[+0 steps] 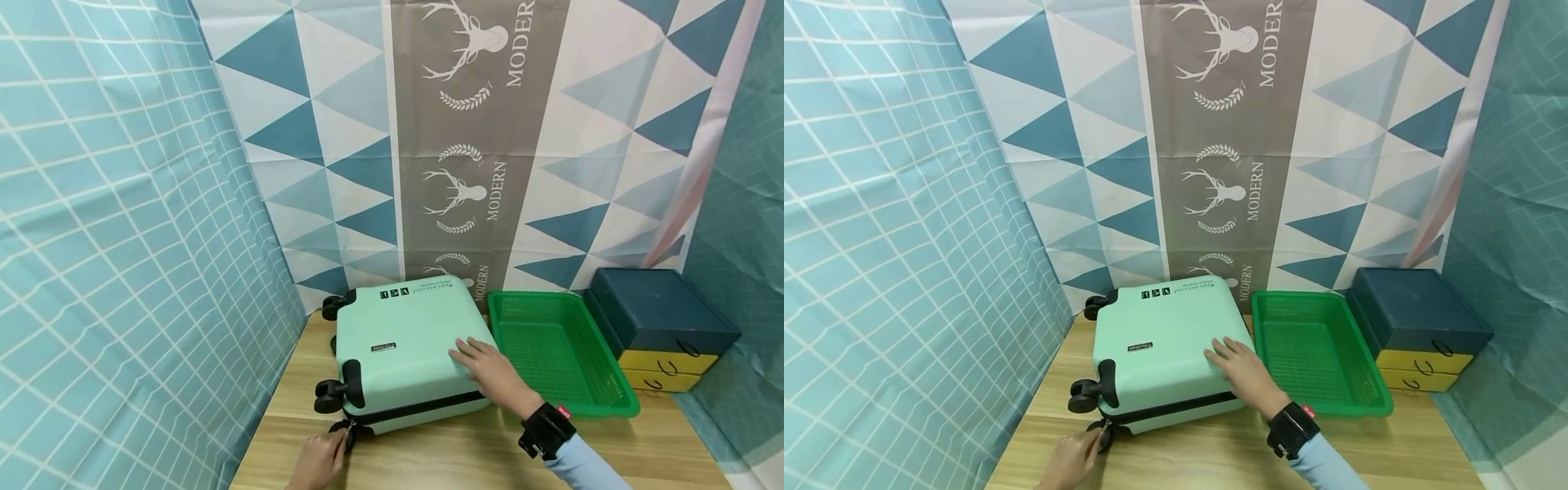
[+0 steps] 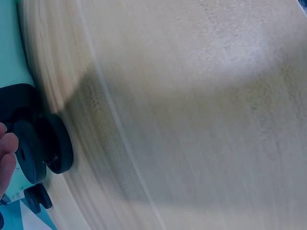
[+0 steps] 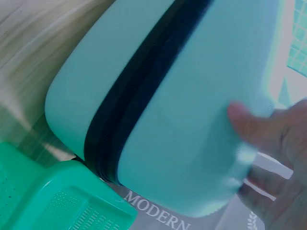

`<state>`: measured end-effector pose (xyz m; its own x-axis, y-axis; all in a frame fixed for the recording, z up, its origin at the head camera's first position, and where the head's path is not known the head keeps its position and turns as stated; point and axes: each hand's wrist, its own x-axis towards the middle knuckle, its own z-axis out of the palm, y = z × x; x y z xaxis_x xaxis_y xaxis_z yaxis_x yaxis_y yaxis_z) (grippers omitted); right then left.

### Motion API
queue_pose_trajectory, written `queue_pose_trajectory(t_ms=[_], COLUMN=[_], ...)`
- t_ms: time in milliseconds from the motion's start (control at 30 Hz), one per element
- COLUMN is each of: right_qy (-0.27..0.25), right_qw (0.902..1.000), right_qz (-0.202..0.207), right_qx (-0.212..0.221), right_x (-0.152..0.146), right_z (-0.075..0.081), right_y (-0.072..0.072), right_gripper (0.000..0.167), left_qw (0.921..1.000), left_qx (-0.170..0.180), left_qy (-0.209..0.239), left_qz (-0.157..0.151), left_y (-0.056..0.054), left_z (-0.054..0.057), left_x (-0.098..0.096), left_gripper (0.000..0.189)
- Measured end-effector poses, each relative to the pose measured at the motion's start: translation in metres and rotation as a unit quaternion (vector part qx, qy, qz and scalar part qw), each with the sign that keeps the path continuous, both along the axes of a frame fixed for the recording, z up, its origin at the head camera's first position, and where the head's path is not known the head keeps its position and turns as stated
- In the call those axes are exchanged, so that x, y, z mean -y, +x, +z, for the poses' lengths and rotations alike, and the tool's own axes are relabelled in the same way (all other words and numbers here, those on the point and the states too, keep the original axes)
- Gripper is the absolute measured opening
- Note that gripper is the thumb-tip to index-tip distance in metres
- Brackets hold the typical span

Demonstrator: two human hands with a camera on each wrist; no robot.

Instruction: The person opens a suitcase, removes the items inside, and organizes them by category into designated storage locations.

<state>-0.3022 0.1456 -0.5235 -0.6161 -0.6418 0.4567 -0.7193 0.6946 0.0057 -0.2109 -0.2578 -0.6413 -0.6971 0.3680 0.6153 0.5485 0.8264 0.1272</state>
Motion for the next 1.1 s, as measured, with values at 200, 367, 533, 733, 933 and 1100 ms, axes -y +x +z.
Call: queue_pose_trajectory(t_ms=[200,367,533,733,933,1100], right_qy=[-0.06,-0.079,-0.087,-0.077,-0.075,-0.087], right_qw=[0.998,0.9963,0.9951,0.9937,0.9904,0.9842], right_qz=[-0.018,-0.028,-0.041,-0.08,-0.115,-0.148], right_qx=[0.002,-0.019,-0.025,-0.018,-0.02,-0.041], right_x=[0.0,0.002,0.004,0.004,0.005,0.01], right_z=[0.003,0.0,-0.007,-0.013,-0.018,-0.026], right_y=[-0.001,-0.01,-0.02,-0.028,-0.029,-0.025], right_gripper=[0.061,0.062,0.066,0.066,0.072,0.068], left_qw=[0.9996,0.999,0.9962,0.9914,0.9891,0.9899], left_qx=[-0.013,-0.027,-0.041,-0.063,-0.085,-0.087], left_qy=[0.018,0.015,0.023,0.028,0.034,0.029], left_qz=[-0.016,-0.033,-0.073,-0.111,-0.115,-0.108], left_y=[0.002,0.001,0.005,0.01,0.009,0.01], left_z=[-0.001,0.004,0.003,-0.002,-0.007,-0.011], left_x=[0.0,-0.006,-0.017,-0.035,-0.054,-0.063], left_gripper=[0.011,0.021,0.027,0.024,0.012,0.005])
